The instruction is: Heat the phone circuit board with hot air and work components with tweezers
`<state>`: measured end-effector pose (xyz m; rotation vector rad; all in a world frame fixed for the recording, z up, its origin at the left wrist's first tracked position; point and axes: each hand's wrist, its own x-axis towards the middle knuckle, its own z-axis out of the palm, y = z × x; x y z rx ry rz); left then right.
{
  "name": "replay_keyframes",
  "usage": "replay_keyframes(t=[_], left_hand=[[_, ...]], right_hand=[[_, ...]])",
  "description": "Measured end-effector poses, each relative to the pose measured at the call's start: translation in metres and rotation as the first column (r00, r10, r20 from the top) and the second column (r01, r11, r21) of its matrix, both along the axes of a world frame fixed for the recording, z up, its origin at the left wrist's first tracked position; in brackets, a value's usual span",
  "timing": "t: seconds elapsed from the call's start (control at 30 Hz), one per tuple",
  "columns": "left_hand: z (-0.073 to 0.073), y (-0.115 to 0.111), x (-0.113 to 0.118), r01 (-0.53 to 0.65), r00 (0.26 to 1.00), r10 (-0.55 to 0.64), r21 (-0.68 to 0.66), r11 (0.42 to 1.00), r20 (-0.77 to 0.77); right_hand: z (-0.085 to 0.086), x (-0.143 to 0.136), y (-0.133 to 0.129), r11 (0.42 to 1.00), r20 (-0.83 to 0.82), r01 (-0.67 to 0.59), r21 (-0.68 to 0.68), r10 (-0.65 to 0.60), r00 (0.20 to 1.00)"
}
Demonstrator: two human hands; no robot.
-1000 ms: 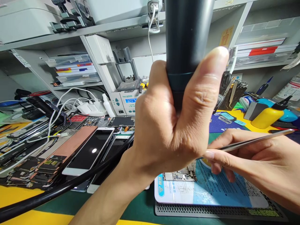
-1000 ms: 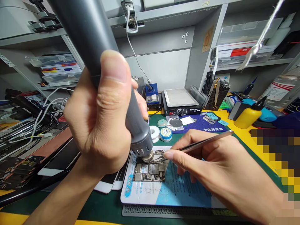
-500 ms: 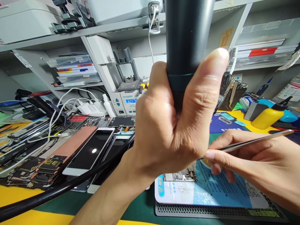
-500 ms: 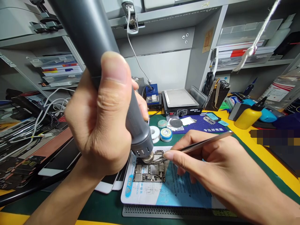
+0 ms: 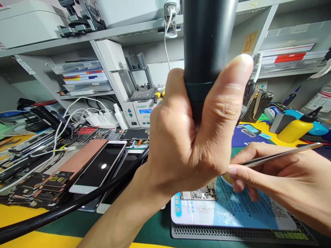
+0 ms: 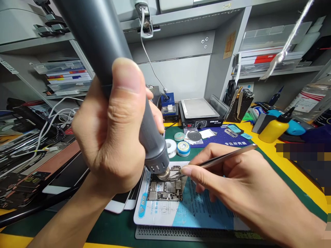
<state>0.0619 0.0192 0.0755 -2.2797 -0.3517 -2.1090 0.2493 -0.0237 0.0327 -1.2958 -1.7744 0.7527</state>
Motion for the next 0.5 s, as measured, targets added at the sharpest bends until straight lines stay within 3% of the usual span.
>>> replay_keyframes(t=[0.2,0.3,0.4,0.5], left_hand=[[0.015,0.004,-0.002,0.009,0.999,-0.007,0.051,0.999,-0.035],[0.015,-0.004,-0.002,0.007,0.995,-0.021,-0.150,0.989,-0.095],[0.014,-0.011,-0.003,-0.018,0.990,-0.036,-0.379,0.925,-0.135],[0.013,-0.010,-0.002,-0.033,0.990,-0.027,-0.421,0.906,-0.136]], right_hand=[[0.000,-0.001,0.000,1.000,-0.025,-0.005,-0.014,0.005,1.000],[0.000,-0.002,0.000,1.000,-0.021,-0.005,-0.024,0.004,1.000],[0.000,-0.003,0.000,1.000,-0.007,-0.004,-0.031,0.003,1.000],[0.000,-0.002,-0.001,1.000,-0.004,-0.004,-0.028,0.004,1.000]])
